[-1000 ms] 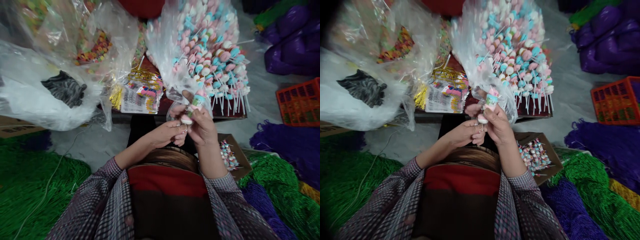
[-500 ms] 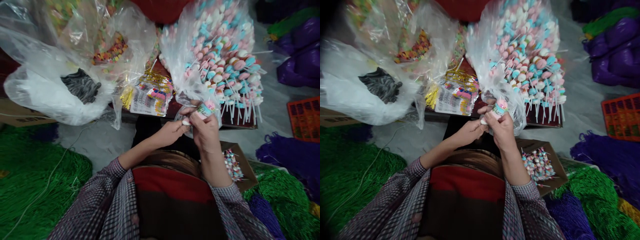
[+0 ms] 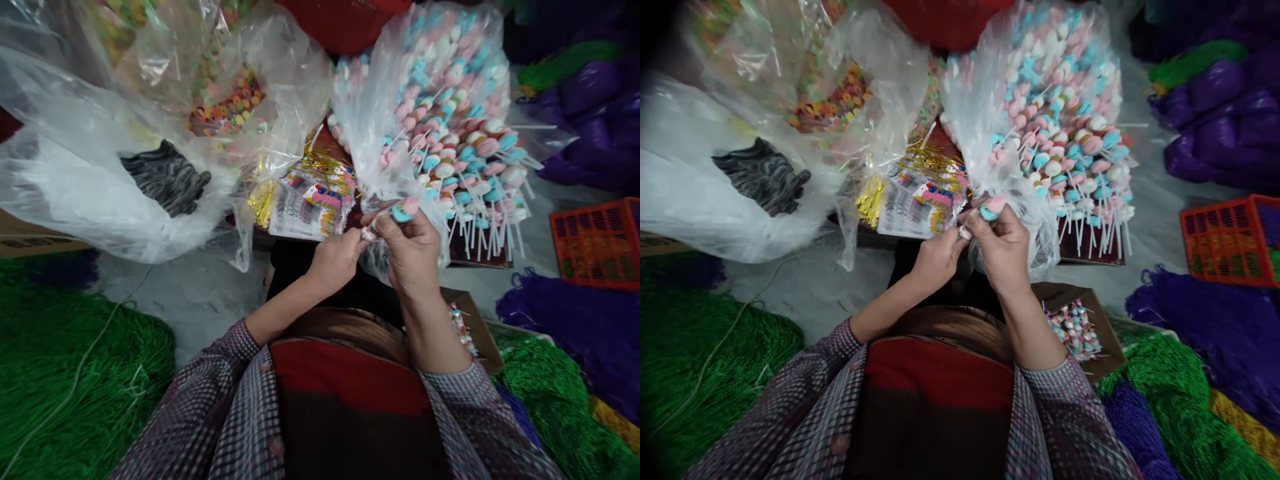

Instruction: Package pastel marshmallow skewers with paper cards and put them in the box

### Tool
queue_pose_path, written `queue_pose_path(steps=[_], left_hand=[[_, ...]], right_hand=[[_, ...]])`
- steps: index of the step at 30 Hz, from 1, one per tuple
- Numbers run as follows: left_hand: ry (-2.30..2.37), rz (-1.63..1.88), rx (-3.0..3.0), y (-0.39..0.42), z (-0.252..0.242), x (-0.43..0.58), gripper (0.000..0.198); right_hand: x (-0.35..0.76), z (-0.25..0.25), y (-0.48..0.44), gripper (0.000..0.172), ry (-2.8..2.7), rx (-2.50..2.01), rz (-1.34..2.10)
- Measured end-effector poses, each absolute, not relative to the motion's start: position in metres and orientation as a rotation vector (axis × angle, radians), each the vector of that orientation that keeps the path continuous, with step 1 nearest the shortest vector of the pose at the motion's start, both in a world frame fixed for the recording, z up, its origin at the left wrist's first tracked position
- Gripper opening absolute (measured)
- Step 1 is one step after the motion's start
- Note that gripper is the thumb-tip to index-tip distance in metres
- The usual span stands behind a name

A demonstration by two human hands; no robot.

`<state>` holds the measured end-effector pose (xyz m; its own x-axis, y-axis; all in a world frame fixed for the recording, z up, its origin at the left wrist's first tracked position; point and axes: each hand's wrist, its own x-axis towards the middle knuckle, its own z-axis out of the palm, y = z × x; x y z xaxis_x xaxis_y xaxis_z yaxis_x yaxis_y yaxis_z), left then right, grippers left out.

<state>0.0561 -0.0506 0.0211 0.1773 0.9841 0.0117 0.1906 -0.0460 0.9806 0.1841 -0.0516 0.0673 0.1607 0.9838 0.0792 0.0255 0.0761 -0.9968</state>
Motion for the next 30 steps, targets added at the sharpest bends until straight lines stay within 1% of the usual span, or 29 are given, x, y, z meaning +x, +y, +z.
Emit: queue_pose_path(steps=[2, 5, 7, 10, 12, 14, 21, 26, 28, 30], left_hand=[[1.171, 1.055, 1.383, -0.044, 0.016, 0.042, 0.022], [1.002, 1.163, 1.012, -0.035, 0.012, 0.018, 0.027], [0.922, 1.24, 0.735, -0.029, 0.012, 0.006, 0.028], [0.904, 1.274, 0.529, -0.025, 0.017, -0.003, 0.028], [0.902, 1.265, 0.477, -0.024, 0.02, -0.005, 0.029], [0.893, 1.26, 0.438, -0.024, 0.02, -0.006, 0.03], [0.929, 1.226, 0.345, -0.024, 0.024, -0.006, 0.031], [0.872, 1.232, 0.331, -0.024, 0.024, -0.008, 0.032], [0.866, 1.23, 0.328, -0.023, 0.022, -0.008, 0.032], [0.874, 1.223, 0.325, -0.023, 0.021, -0.009, 0.033]], right_hand=[[0.178, 0.072, -0.039, 0.03, -1.275, -1.232, 1.083], [0.172, 0.077, -0.006, 0.034, -1.554, -1.263, 1.111], [0.166, 0.073, 0.021, 0.03, -1.731, -1.413, 0.979], [0.15, 0.058, 0.054, 0.025, -2.029, -1.816, 0.698], [0.138, 0.046, 0.066, 0.023, -2.09, -2.028, 0.543], [0.129, 0.037, 0.07, 0.025, -2.071, -2.124, 0.448], [0.124, 0.026, 0.077, 0.029, -2.116, -2.142, 0.389], [0.137, 0.023, 0.084, 0.021, -2.078, -1.979, 0.573], [0.143, 0.023, 0.086, 0.025, -2.039, -1.901, 0.68], [0.148, 0.023, 0.088, 0.029, -2.009, -1.853, 0.673]])
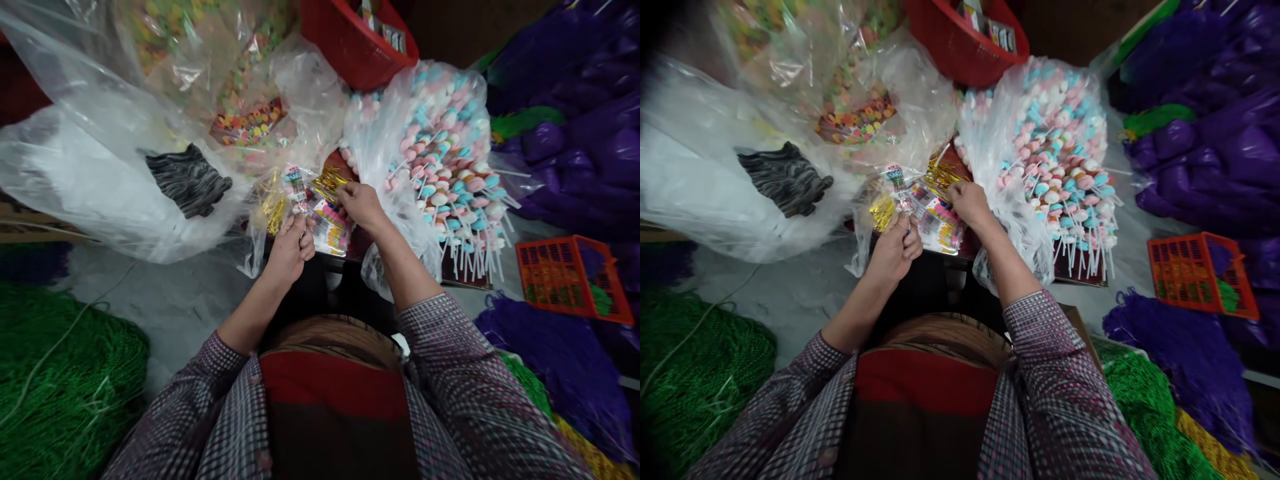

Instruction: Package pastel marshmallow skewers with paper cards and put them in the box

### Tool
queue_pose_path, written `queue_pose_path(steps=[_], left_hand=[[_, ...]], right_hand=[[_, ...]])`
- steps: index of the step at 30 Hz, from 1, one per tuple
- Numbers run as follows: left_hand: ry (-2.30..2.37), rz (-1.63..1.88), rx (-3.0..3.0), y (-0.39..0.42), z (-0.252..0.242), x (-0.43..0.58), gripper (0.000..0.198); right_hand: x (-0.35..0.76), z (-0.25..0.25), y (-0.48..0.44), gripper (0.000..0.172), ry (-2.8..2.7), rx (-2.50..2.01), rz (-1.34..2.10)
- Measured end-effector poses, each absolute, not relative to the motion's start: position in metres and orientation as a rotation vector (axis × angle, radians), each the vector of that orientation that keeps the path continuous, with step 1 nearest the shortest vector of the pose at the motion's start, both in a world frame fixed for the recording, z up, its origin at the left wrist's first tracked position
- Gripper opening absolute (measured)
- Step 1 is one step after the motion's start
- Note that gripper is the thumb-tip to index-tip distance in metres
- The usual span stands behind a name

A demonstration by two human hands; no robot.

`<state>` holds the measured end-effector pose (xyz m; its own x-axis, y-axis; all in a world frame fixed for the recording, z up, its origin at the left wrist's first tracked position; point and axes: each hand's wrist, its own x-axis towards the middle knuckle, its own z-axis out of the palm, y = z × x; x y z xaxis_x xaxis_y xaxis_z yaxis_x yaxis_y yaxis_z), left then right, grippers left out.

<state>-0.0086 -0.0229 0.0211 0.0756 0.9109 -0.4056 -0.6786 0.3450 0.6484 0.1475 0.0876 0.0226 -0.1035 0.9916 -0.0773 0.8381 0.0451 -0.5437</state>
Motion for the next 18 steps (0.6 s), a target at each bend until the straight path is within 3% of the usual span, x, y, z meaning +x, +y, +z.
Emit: queue_pose_path(steps=[5, 10, 15, 18], left_hand=[[0.863, 1.24, 0.327, -0.023, 0.02, -0.008, 0.033], [0.859, 1.253, 0.317, -0.024, 0.022, -0.008, 0.03], [0.856, 1.238, 0.318, -0.024, 0.022, -0.009, 0.03], [0.832, 1.235, 0.335, -0.024, 0.019, -0.009, 0.031]], right_hand=[[0.143, 0.021, 0.092, 0.03, -2.141, -1.936, 0.346], [0.134, 0.019, 0.096, 0.035, -2.226, -2.043, 0.246], [0.142, 0.018, 0.102, 0.027, -2.151, -1.958, 0.337], [0.15, 0.019, 0.1, 0.02, -1.909, -1.886, 0.579]])
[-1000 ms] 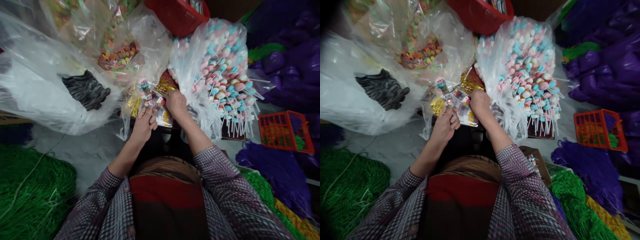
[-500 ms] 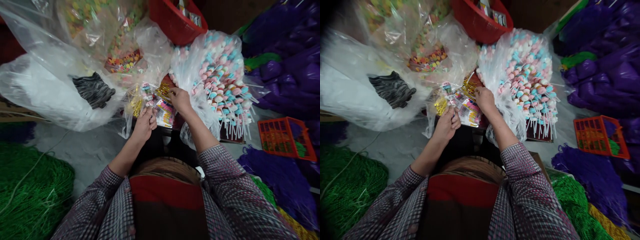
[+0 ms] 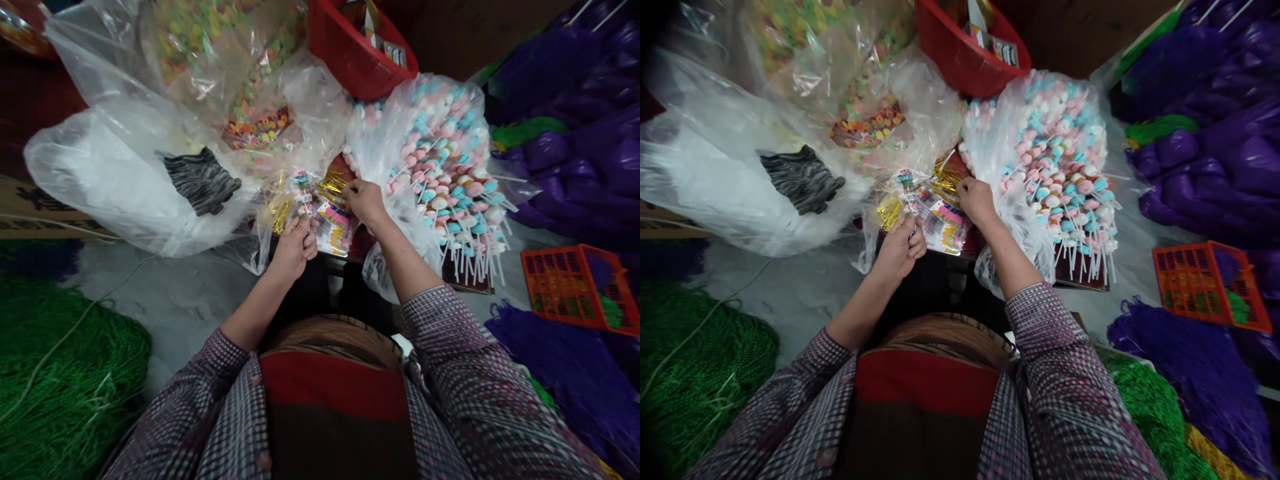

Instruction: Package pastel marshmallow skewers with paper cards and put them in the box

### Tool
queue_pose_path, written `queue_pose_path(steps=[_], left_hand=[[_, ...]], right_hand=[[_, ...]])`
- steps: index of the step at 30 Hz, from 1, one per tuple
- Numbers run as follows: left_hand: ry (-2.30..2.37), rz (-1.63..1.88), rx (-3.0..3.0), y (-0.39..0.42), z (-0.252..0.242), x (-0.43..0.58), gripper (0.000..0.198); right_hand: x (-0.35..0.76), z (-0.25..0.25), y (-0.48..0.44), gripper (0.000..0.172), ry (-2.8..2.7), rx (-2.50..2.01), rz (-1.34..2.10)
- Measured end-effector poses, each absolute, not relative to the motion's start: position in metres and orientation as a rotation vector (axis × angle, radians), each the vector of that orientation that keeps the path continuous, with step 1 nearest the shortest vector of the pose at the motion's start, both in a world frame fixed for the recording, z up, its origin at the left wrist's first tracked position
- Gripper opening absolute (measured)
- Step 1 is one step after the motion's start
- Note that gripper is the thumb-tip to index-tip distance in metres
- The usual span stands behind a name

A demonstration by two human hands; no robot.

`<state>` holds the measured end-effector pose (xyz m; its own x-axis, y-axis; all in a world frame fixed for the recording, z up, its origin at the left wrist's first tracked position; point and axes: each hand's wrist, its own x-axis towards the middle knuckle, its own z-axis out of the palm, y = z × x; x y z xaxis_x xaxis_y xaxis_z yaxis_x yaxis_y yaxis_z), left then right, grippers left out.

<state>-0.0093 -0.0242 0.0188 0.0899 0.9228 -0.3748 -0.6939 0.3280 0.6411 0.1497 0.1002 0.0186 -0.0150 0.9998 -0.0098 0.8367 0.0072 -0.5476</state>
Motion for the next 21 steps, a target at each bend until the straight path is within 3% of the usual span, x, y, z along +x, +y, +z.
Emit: queue_pose_path(steps=[6, 17, 21], left_hand=[[0.846, 1.236, 0.359, -0.023, 0.016, -0.009, 0.032], [0.933, 1.232, 0.362, -0.022, 0.026, 0.001, 0.031], [0.94, 1.242, 0.369, -0.019, 0.03, 0.008, 0.032]], right_hand=[[0.154, 0.025, 0.083, 0.018, -1.387, -1.664, 1.056], [0.164, 0.037, 0.063, 0.019, -1.172, -1.411, 1.32], [0.168, 0.037, 0.054, 0.034, -1.21, -1.387, 1.312]])
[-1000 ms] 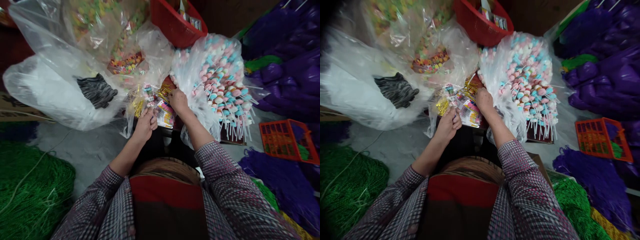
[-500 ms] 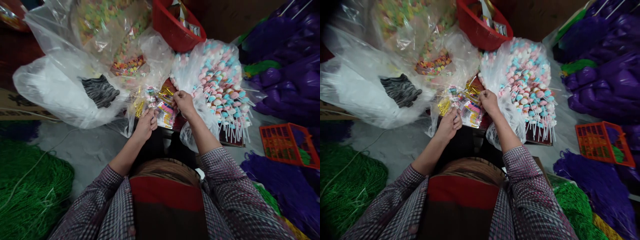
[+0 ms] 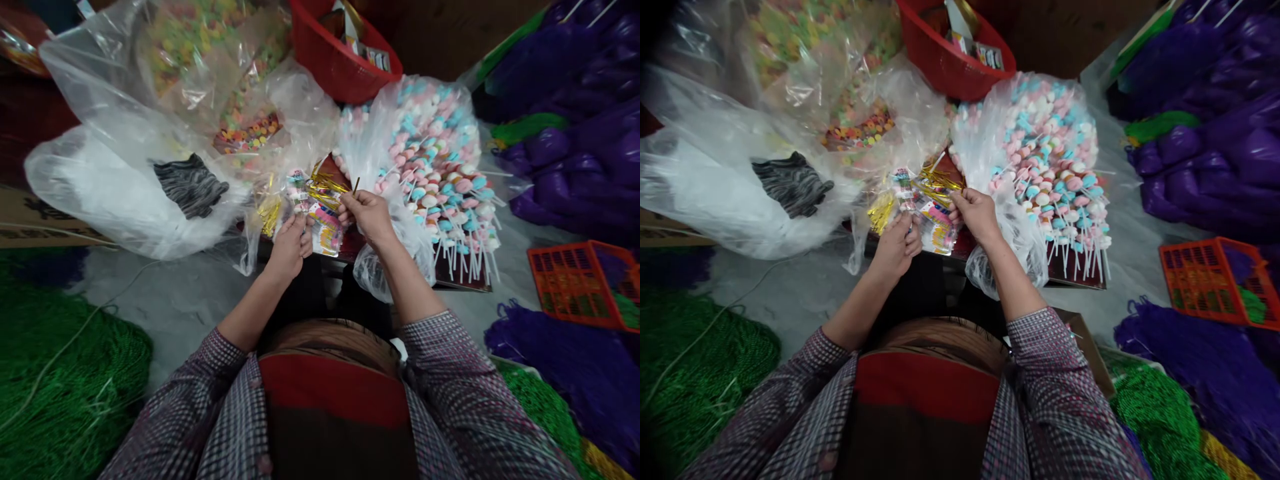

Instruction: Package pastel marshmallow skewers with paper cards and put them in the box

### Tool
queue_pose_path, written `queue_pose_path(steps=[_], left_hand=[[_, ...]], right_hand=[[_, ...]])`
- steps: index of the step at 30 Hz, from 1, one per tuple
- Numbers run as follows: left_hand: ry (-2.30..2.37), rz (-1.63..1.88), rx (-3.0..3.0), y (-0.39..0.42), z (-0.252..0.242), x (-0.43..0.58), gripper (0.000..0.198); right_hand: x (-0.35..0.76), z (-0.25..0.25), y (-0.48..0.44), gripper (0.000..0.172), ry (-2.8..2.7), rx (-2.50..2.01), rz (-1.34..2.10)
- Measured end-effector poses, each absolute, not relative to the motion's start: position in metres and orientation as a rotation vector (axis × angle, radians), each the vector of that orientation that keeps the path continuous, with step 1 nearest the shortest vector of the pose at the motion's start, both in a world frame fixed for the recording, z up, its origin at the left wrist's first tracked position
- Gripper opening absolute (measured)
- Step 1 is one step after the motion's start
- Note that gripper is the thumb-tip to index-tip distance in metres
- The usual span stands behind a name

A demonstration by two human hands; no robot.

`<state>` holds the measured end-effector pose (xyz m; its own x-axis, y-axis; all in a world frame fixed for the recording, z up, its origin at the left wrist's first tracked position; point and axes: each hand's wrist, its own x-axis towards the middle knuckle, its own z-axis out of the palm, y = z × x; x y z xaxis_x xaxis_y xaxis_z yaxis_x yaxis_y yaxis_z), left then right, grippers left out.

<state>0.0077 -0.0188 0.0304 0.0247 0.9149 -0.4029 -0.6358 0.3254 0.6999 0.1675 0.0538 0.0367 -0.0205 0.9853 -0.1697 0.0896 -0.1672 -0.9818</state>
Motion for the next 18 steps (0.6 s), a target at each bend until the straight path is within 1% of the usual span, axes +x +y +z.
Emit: queue_pose_path(steps=[3, 7, 10, 14, 18], left_hand=[[0.952, 1.259, 0.392, -0.014, 0.033, 0.015, 0.032], [0.978, 1.261, 0.45, -0.005, 0.034, 0.024, 0.032], [1.02, 1.225, 0.489, -0.001, 0.031, 0.029, 0.033], [1.141, 1.241, 0.716, -0.004, 0.024, 0.033, 0.024], [1.361, 1.225, 0.991, -0.012, 0.028, 0.035, 0.017]], right_hand=[[0.172, 0.04, 0.044, 0.034, -1.284, -1.377, 1.317], [0.18, 0.044, 0.028, 0.018, -1.467, -1.371, 1.186], [0.181, 0.044, 0.017, 0.022, -1.686, -1.368, 1.003], [0.175, 0.047, 0.007, 0.019, -2.062, -1.5, 0.617], [0.165, 0.051, 0.002, 0.018, -2.227, -1.658, 0.463]])
